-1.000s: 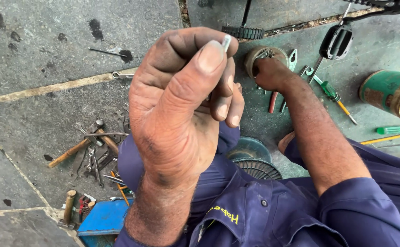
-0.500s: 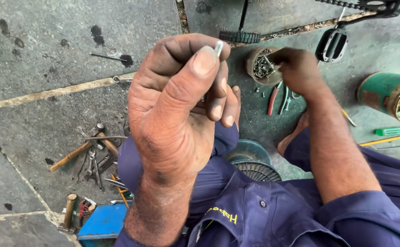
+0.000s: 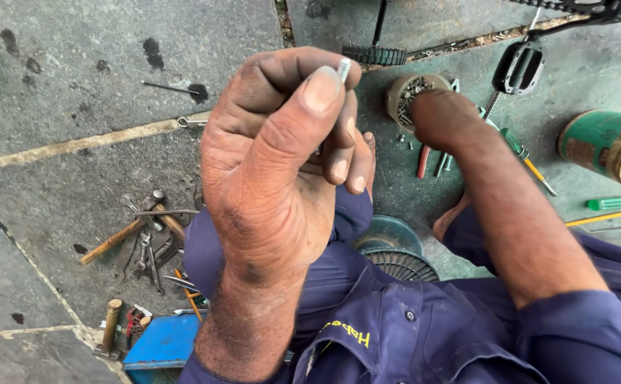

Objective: Repairing and assembling parts of a child's bicycle.

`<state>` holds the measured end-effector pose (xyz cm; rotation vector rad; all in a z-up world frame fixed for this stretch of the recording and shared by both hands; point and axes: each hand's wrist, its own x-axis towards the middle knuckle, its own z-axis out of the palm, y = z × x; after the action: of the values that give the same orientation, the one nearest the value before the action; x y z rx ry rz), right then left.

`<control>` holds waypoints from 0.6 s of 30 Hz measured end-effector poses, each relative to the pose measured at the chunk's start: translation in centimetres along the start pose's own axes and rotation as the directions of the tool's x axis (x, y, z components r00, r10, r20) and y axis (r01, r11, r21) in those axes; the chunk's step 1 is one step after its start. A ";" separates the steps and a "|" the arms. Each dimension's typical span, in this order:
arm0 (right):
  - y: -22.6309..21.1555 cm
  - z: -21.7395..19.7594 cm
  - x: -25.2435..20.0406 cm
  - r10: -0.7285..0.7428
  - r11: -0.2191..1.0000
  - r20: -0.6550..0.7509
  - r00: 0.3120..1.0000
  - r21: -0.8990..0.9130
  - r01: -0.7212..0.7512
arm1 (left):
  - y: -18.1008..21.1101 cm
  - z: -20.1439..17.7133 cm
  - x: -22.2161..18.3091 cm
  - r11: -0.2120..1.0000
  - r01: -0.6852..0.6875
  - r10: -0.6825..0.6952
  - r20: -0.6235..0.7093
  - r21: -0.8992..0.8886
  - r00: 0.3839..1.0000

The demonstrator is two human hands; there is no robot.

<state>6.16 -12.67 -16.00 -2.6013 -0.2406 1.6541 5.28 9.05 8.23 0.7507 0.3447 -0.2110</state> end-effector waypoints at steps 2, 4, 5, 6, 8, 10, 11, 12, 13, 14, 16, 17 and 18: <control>1.3 0.1 -0.6 0.009 1.000 0.005 1.000 0.014 -0.009 | 0.2 0.0 -0.1 1.000 0.003 -0.003 -0.031 0.012 1.000; 3.2 0.2 -0.8 0.050 0.979 -0.211 0.976 0.204 -0.007 | 0.3 -0.1 0.0 1.000 0.004 -0.004 -0.013 0.011 1.000; 3.8 0.3 -1.0 0.053 0.979 -0.215 0.975 0.205 -0.008 | 0.2 -0.3 -0.1 1.000 0.003 -0.003 -0.008 0.010 1.000; 4.4 0.4 -1.2 0.035 0.965 -0.310 0.950 0.259 0.049 | 0.2 -0.5 -0.2 1.000 -0.001 0.001 0.015 -0.002 1.000; 4.9 0.7 -1.4 0.027 0.946 -0.403 0.915 0.307 0.108 | 0.2 -0.8 -0.4 1.000 -0.004 0.005 0.041 -0.014 0.999; 4.9 1.2 -1.3 0.110 0.881 -0.405 0.908 0.463 0.100 | 0.2 -1.0 -0.5 1.000 -0.009 0.010 0.049 -0.007 0.999; 4.5 1.9 -0.6 0.112 0.880 -0.403 0.908 0.465 0.098 | 0.2 -0.8 -0.3 1.000 -0.006 0.006 0.049 -0.007 0.999; 4.1 2.5 0.2 0.076 0.865 -0.419 0.905 0.479 0.150 | 0.2 -0.6 -0.2 1.000 -0.011 0.010 0.022 0.014 1.000; 3.7 3.2 1.0 0.040 0.847 -0.436 0.899 0.492 0.201 | 0.3 -0.4 -0.1 0.999 -0.015 0.016 -0.005 0.036 1.000; 3.2 3.5 1.7 0.040 0.846 -0.435 0.899 0.494 0.202 | 0.2 -0.4 -0.1 0.999 -0.014 0.014 -0.006 0.039 1.000; 2.0 4.1 3.1 0.036 0.917 -0.326 0.945 0.387 0.099 | 0.0 -0.4 0.0 0.998 -0.020 0.021 -0.013 0.061 1.000; 1.8 4.5 3.8 0.034 0.916 -0.326 0.945 0.389 0.101 | 0.0 -0.4 0.0 0.998 -0.020 0.021 -0.013 0.065 1.000; 1.7 4.9 4.5 -0.007 0.956 -0.338 0.941 0.273 0.106 | -0.1 -0.3 0.1 0.997 -0.019 0.020 -0.015 0.069 1.000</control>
<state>3.81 -13.84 -22.29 -2.5614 -0.0518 1.1040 5.25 9.24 7.95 0.8233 0.3457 -0.1994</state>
